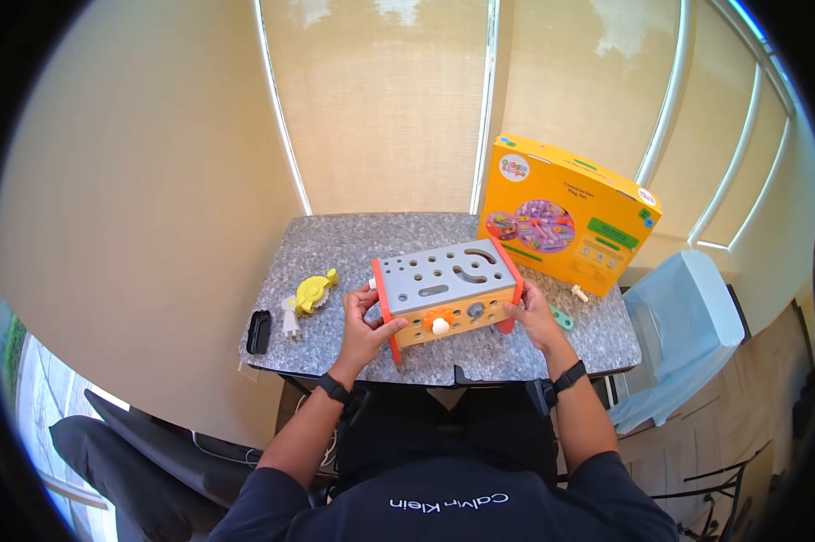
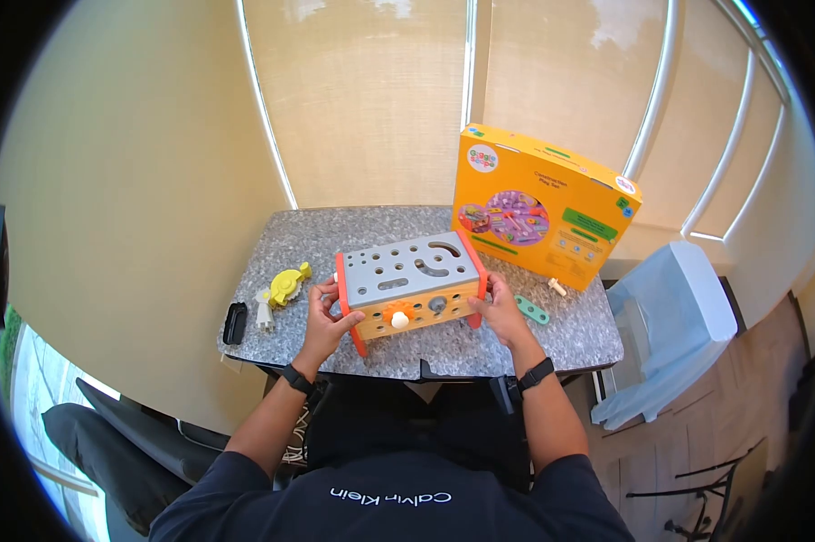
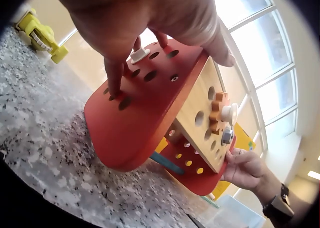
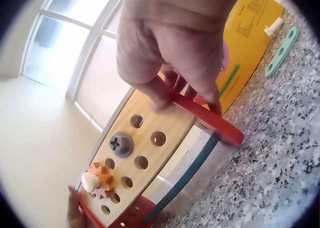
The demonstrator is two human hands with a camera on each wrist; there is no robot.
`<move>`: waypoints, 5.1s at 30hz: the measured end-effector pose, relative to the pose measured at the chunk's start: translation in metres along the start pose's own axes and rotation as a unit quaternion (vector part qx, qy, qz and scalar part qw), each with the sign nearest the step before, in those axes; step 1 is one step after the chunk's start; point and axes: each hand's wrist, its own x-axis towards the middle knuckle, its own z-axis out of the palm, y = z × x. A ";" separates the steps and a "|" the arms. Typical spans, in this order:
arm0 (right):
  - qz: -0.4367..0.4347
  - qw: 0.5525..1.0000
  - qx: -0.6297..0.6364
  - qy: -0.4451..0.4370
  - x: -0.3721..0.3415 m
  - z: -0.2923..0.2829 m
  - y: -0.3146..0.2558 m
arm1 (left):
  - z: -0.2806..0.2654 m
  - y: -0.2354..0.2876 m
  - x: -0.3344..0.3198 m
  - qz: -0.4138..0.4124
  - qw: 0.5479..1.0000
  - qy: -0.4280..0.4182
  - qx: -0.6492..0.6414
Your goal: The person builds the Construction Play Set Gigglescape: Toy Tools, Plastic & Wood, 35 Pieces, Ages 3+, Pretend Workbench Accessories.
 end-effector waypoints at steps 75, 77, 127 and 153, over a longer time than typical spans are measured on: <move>-0.147 0.763 -0.616 -0.128 0.027 0.035 -0.171 | 0.012 0.019 0.055 0.004 0.995 -0.028 0.101; -0.152 0.740 -0.642 -0.132 0.029 0.036 -0.167 | 0.013 0.021 0.055 0.005 0.995 -0.026 0.099; -0.190 0.719 -0.664 -0.076 0.025 0.038 -0.132 | 0.014 0.019 0.054 0.020 0.994 -0.011 0.108; -0.324 0.731 -0.600 -0.019 0.025 0.038 -0.137 | 0.014 0.018 0.055 0.010 0.993 -0.016 0.121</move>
